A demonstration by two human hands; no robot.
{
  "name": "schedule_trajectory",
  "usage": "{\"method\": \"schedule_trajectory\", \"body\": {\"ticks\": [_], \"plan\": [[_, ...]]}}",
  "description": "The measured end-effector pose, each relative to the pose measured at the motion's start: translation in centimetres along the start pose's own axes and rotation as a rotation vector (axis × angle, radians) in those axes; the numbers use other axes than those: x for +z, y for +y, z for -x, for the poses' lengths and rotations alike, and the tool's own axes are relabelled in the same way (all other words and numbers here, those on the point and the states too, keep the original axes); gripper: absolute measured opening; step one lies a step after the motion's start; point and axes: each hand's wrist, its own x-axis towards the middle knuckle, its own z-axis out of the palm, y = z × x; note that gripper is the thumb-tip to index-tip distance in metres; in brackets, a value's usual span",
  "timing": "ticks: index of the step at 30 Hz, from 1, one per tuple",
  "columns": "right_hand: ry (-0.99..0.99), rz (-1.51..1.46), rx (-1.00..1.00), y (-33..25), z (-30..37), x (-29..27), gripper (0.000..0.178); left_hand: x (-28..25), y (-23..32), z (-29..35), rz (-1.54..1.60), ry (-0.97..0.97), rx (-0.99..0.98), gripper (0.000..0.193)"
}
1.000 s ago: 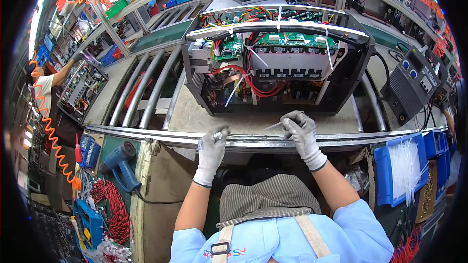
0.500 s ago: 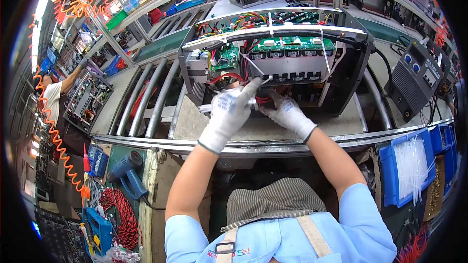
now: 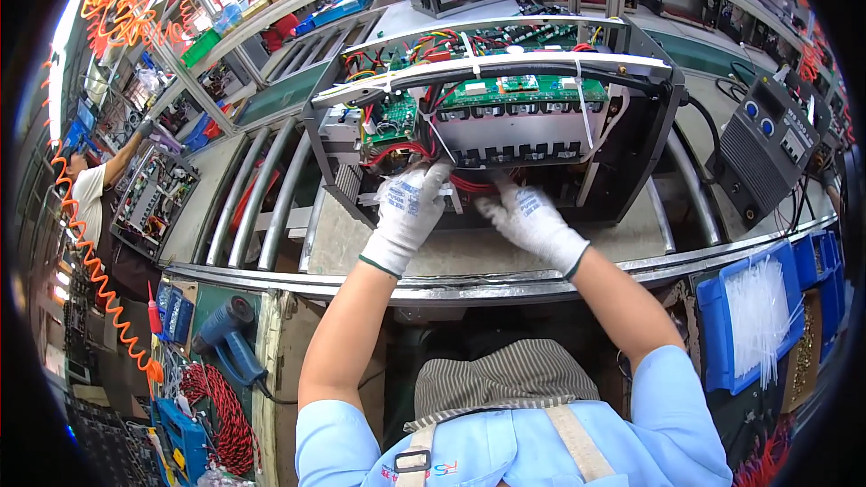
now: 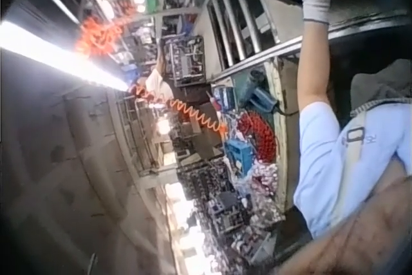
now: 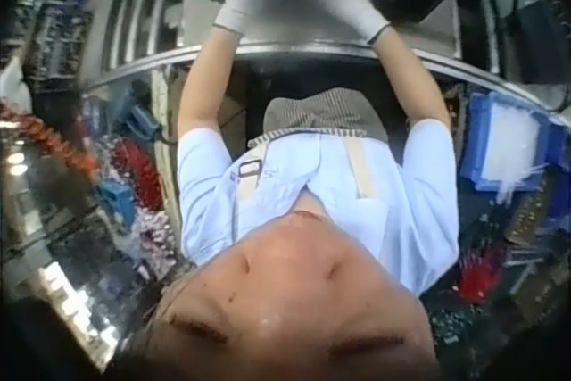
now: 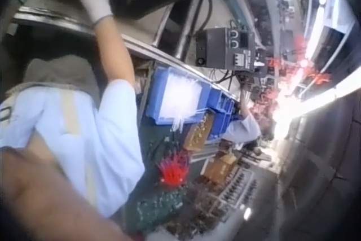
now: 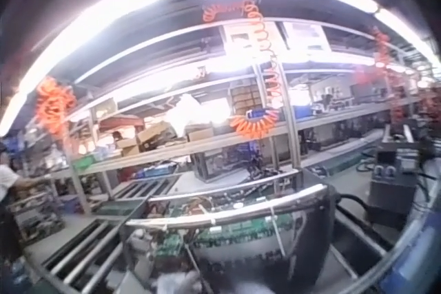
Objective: The person assembles and wires internal components within an industrial electronics chassis by hand, installing printed circuit boards, internal wiring, and plastic components.
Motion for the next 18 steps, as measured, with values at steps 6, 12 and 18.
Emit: {"method": "schedule_trajectory", "body": {"ticks": [6, 12, 18], "plan": [[0.388, -0.359, -0.159, 2.2, -2.9, 8.6, 0.039, 0.6, 2.1, 1.2, 0.163, 0.205, 0.029, 0.042], [0.038, -0.976, 0.047, 0.4, -1.1, 3.3, 0.040, 1.0, 3.3, 5.8, 0.250, -0.165, -0.467, 0.025], [-0.026, -1.304, 0.238, -0.1, -2.3, 3.1, 0.027, 5.6, 1.2, 3.3, 0.286, -0.128, -0.517, 0.025]]}}
